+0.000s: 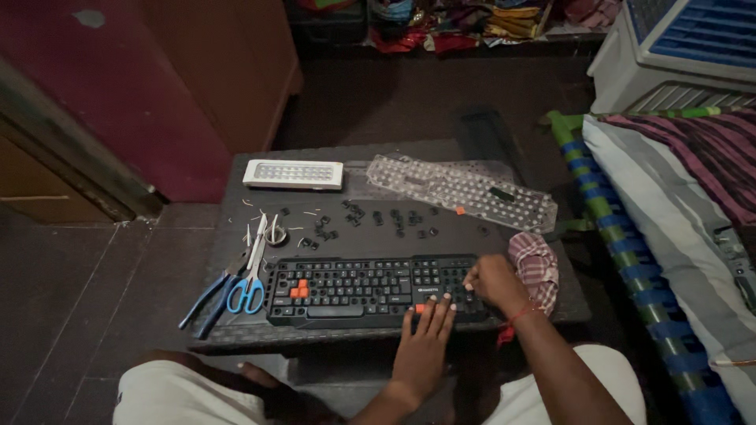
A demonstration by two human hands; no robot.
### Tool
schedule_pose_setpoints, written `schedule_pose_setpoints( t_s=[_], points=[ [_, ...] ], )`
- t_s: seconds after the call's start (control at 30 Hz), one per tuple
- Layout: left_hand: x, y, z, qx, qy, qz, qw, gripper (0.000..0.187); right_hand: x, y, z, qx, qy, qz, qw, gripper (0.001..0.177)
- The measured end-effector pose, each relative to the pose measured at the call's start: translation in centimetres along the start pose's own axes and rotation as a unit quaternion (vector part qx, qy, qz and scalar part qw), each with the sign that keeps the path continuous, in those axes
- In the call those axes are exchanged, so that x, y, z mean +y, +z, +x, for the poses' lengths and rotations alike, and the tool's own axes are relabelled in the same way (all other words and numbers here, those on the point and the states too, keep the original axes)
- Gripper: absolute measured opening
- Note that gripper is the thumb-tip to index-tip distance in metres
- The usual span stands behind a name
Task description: The person cleans and reassembles a computer keyboard by hand using a cloth to wipe the keys and the base before inserting individual keycaps into their slots.
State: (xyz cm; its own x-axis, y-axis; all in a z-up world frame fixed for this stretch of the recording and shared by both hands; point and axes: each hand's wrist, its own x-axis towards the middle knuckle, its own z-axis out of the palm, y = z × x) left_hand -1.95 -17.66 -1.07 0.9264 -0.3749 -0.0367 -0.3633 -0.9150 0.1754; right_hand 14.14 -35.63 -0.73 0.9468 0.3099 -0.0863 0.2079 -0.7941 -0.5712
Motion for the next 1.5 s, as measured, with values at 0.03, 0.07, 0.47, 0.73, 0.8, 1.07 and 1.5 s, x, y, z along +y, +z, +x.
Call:
schedule_pose_setpoints(
  t_s=[0.03,0.07,0.47,0.73,0.8,1.07,1.5],
  points=[
    [0.0,0.1,-0.1,0.011,0.003,0.006,1.000,0.109,0.0,0.0,0.0,-0.005,0.003,0.001,1.000,0.009],
    [0.0,0.2,-0.2,0.022,0.007,0.013,1.000,0.109,0.0,0.1,-0.1,0.005,0.011,-0.011,1.000,0.008],
    [0.0,-0.9,-0.1,-0.010,-0.001,-0.008,1.000,0.116,-0.9,0.1,0.8,0.010,0.099,-0.071,0.993,0.015],
    [-0.1,-1.5,-0.2,-0.025,0.002,-0.033,0.999,0.114,-3.5,-1.6,-0.7,0.005,0.113,-0.111,0.987,0.025],
    [-0.5,-1.5,-0.1,-0.033,0.008,-0.049,0.998,0.111,-3.2,-2.2,-1.0,0.167,0.042,-0.124,0.977,0.023],
    [-1.8,-2.7,-0.6,0.078,0.003,-0.260,0.963,0.077,1.9,-4.2,-1.6,0.218,0.178,-0.211,0.936,0.081],
    [-9.7,-4.1,1.7,0.200,-0.207,-0.224,0.931,0.052,-4.6,-1.2,-0.7,0.238,0.122,0.400,0.877,0.041]
  ],
)
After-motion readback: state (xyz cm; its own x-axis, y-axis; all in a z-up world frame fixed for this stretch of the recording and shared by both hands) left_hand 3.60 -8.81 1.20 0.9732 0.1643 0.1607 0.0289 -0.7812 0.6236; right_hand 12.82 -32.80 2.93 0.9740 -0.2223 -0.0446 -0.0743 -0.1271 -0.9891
